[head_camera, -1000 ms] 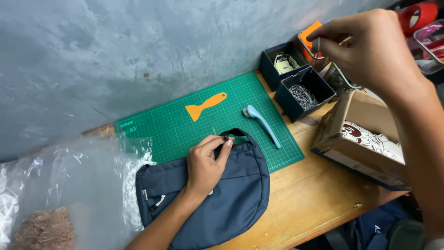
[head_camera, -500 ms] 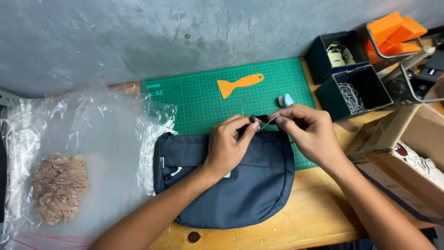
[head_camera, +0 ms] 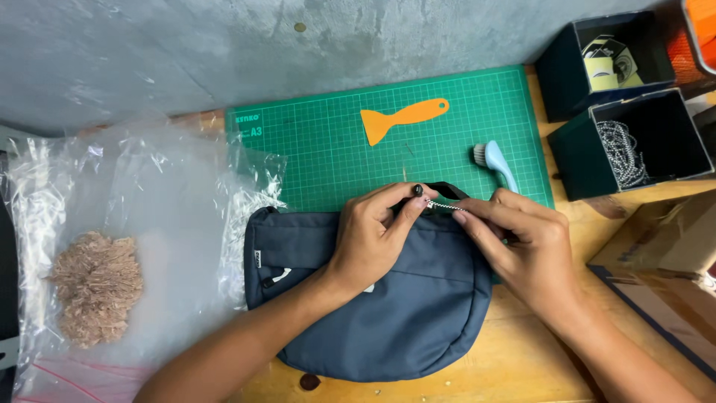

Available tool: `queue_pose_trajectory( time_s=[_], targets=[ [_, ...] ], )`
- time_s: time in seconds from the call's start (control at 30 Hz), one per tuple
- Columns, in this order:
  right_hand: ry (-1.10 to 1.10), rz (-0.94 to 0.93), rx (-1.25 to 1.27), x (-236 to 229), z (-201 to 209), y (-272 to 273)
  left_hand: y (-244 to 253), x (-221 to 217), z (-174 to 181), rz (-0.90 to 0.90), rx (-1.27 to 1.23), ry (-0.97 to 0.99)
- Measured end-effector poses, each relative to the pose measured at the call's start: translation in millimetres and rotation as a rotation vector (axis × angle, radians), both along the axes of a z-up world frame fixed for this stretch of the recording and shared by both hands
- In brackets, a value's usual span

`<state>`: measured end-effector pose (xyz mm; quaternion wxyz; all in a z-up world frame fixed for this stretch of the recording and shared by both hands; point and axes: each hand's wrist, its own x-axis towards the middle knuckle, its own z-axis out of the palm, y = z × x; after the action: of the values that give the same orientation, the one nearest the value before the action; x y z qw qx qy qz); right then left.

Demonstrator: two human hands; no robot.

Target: The person uses a small brush to clean the exterior of a dark blue sling bag, focusing on the front pocket, main compartment, and strap. They also use an orange plastic tool to scrape a small area near the zipper. Finally, they attach a small chain and a cartoon keychain to the bag's zipper pull.

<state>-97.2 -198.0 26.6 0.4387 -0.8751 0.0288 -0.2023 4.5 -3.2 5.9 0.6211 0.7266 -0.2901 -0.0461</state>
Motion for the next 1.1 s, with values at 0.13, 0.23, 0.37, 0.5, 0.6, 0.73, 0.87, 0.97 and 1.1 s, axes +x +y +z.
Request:
queue_pose_trajectory(
  time_s=[0.13,0.23,0.37,0.5,0.6,0.73,0.87,0.97,1.1],
  targets=[
    [-0.011,0.003,-0.074,-4,0,-2,-2,0,-1,-0.002,-0.028,-0.009],
    [0.012,0.010,-0.084,-6,-9,-5,0,-2,-2,-0.009,-0.029,-0.029],
    [-0.013,0.014,-0.074,-4,-6,1,1,-2,-1,-0.031,-0.040,-0.053],
    [-0.008,0.024,-0.058,-4,-13,0,0,-3,-1,-0.051,-0.056,-0.069],
    [-0.005,0.024,-0.045,-2,-13,1,0,-3,-1,-0.062,-0.053,-0.081],
    [-0.002,0.045,-0.011,0,-9,2,0,-3,-1,-0.067,-0.052,-0.093],
    [0.014,0.056,-0.006,0,-9,1,0,-4,1,-0.070,-0.056,-0.090],
    [0.027,0.035,-0.022,0,-12,2,0,-3,0,-0.081,-0.056,-0.101],
    [0.016,-0.027,-0.076,-1,-16,8,1,-3,1,-0.092,-0.041,-0.113]
  ],
)
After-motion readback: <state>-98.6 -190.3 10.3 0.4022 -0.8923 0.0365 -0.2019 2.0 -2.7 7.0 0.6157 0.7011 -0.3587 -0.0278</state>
